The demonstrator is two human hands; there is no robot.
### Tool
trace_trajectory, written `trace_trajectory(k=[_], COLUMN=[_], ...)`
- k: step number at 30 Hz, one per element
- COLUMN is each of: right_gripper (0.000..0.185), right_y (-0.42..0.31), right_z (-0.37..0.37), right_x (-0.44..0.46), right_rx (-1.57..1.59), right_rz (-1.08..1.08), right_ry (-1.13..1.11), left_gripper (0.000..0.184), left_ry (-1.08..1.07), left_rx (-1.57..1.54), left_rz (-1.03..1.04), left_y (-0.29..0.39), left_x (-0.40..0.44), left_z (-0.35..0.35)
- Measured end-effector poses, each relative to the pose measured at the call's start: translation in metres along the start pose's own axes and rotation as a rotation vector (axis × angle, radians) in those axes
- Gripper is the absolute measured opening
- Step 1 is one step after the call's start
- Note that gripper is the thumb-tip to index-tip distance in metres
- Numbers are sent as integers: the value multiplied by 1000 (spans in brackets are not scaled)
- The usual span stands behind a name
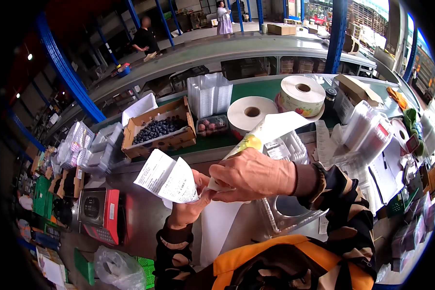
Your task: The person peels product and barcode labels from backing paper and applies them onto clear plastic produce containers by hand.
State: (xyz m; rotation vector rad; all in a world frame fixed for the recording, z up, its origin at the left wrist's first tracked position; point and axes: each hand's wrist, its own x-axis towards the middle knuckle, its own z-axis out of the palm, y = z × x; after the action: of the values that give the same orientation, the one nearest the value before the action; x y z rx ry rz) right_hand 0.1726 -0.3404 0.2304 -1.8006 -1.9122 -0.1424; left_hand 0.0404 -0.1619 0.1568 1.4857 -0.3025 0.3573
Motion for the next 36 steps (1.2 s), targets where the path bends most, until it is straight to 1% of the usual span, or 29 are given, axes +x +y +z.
trace_trajectory(k=[1, 2, 5, 7, 8, 10, 12, 13, 14, 16, 18, 19, 20, 21, 22, 23, 24, 25, 26, 27, 28, 29, 30, 31, 32, 33, 34, 35, 36], right_gripper=[32, 31, 24, 19, 18, 16, 15, 15, 15, 16, 20, 19, 19, 19, 17, 15, 13, 10, 13, 14, 16, 18, 20, 22, 23, 24, 25, 24, 23], right_y=[-3, -5, -19, -31, -31, -29, -31, -26, -19, 4, 9, 11, 15, 29, 25, 12, 1, 14, 17, 13, 9, 6, 4, 0, -6, -12, -19, -25, -30], right_z=[4, 7, 1, -4, -2, 0, -20, -27, -33, -35, -42, -45, -48, -48, -60, -71, -80, -82, -82, -80, -72, -64, -49, -35, -21, -7, 8, 25, 41], right_x=[-3, -7, -16, -20, -23, -28, -37, -42, -49, -70, -84, -89, -97, -108, -109, -105, -101, -108, -107, -104, -98, -92, -83, -73, -61, -50, -38, -27, -18], right_rx=[6, 10, -33, -82, -62, -20, 40, 129, 219, 538, 764, 826, 878, 990, 1165, 1201, 1240, 1178, 1179, 1126, 1072, 1018, 964, 933, 901, 911, 920, 951, 981], right_rz=[-6, -14, 34, 94, 49, -41, 136, 188, 240, 478, 705, 700, 699, 645, 547, 522, 486, 439, 415, 385, 373, 359, 364, 375, 388, 434, 476, 462, 447], right_ry=[-15, -32, -154, -231, -137, 56, 85, 199, 315, 326, 445, 531, 630, 786, 903, 1061, 1214, 1264, 1347, 1334, 1294, 1256, 1197, 1088, 978, 887, 794, 734, 676], left_gripper=[19, 23, 34, 34, 34, 33, 33, 33, 32, 32, 33, 33, 31, 29, 31, 30, 28, 25, 16, 12, 11, 11, 10, 9, 10, 15, 18, 20, 21], left_ry=[7, -32, -98, -115, -124, -71, 48, 73, 85, 101, 99, 111, 159, 209, 254, 344, 460, 590, 709, 842, 904, 867, 796, 666, 533, 364, 181, 68, 88], left_rx=[-17, 62, -97, -134, -152, -160, -197, -289, -246, -211, -130, -38, -18, 40, -43, -12, 212, 193, 352, 664, 831, 929, 668, 528, 379, 236, 120, 57, 3], left_rz=[10, 32, 28, 54, 63, -9, -140, -180, -229, -285, -263, -328, -341, -332, -310, -308, -431, -363, -277, -227, -116, -77, -19, 53, 21, 10, 12, 64, 58], left_y=[0, -2, -16, -21, -24, -33, -45, -55, -69, -98, -118, -115, -122, -137, -160, -172, -157, -153, -165, -182, -132, -85, -42, -1, 35, 59, 67, 62, 50], left_x=[-1, -5, -10, -9, -8, -6, -3, 0, -2, -9, -20, -25, -31, -39, -50, -61, -68, -76, -89, -103, -97, -90, -80, -67, -59, -53, -48, -42, -41], left_z=[7, 4, 9, 14, 15, 6, -3, -9, -27, -54, -77, -86, -98, -119, -148, -175, -190, -204, -243, -302, -279, -254, -218, -164, -111, -65, -33, -7, 13])
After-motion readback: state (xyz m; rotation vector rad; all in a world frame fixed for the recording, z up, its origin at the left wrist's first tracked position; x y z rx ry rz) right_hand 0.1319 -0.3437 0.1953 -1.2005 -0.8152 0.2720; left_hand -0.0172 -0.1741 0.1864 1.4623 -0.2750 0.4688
